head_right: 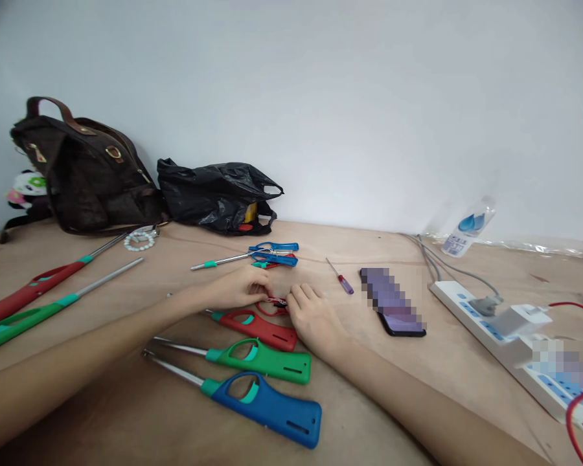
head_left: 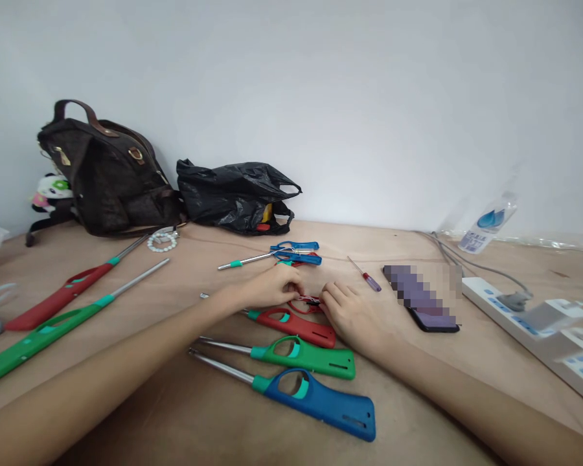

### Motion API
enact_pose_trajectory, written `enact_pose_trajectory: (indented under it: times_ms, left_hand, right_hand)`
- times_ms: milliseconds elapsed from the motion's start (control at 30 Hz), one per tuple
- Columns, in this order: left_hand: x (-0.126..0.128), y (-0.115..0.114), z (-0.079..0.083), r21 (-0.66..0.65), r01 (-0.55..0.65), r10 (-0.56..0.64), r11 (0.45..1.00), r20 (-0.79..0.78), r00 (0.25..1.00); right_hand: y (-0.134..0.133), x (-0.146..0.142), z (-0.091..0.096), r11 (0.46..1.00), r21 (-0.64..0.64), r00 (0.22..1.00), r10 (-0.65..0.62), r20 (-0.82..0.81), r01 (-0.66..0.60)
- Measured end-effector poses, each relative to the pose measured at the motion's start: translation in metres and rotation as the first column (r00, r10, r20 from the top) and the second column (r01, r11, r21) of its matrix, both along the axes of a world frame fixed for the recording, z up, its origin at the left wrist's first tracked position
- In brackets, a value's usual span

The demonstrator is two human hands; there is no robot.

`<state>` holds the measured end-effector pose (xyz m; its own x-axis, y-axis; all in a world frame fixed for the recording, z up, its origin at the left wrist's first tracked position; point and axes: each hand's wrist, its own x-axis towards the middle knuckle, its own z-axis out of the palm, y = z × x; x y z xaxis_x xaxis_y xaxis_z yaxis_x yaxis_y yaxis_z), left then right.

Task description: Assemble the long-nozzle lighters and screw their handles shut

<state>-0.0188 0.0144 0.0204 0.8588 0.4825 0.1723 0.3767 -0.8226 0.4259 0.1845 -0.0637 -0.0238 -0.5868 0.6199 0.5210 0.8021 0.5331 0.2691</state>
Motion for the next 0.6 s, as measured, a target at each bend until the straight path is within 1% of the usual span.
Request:
enact_pose_trajectory:
  times_ms: [33, 100, 233, 433, 533, 600]
  left_hand:
    - [0.0003, -0.0003, -0.0001, 0.046, 0.014, -0.013, 0.999, -0.008, 1.0]
    - [0.0, -0.0005, -0.0006, 0.095, 0.033, -0.031, 0.995, -0.032, 0.999]
    - [-0.0018, 0.0008, -0.0023, 0.119, 0.061, -0.052, 0.991, -0.077, 0.996]
    - [-0.0002, 0.0035, -0.0083, 0.133, 0.014, -0.008, 0.991, -0.043, 0.999]
    - [0.0006, 0.004, -0.0098, 0.13, 0.025, -0.02, 0.991, -0.041, 0.999]
    - [0.0005, 0.0038, -0.0098, 0.151, 0.037, -0.03, 0.988, -0.053, 0.998]
  right_hand:
    - [-0.0001, 0.0, 0.0001, 1.0, -0.002, 1.0, 0.0, 0.001, 0.0]
    - [-0.0002, 0.0, 0.0003, 1.0, -0.008, 1.0, -0.002, 0.005, 0.002]
    - [-0.0004, 0.0, 0.0002, 1.0, -0.013, 1.0, -0.004, 0.005, 0.004]
    - [-0.0003, 0.0002, -0.0005, 1.0, -0.02, 1.0, -0.001, -0.002, 0.001]
    - [-0.0001, 0.0003, -0.0011, 1.0, -0.027, 1.0, 0.001, -0.007, -0.001]
    - [0.0001, 0.0002, -0.0018, 1.0, -0.029, 1.0, 0.002, -0.013, -0.002]
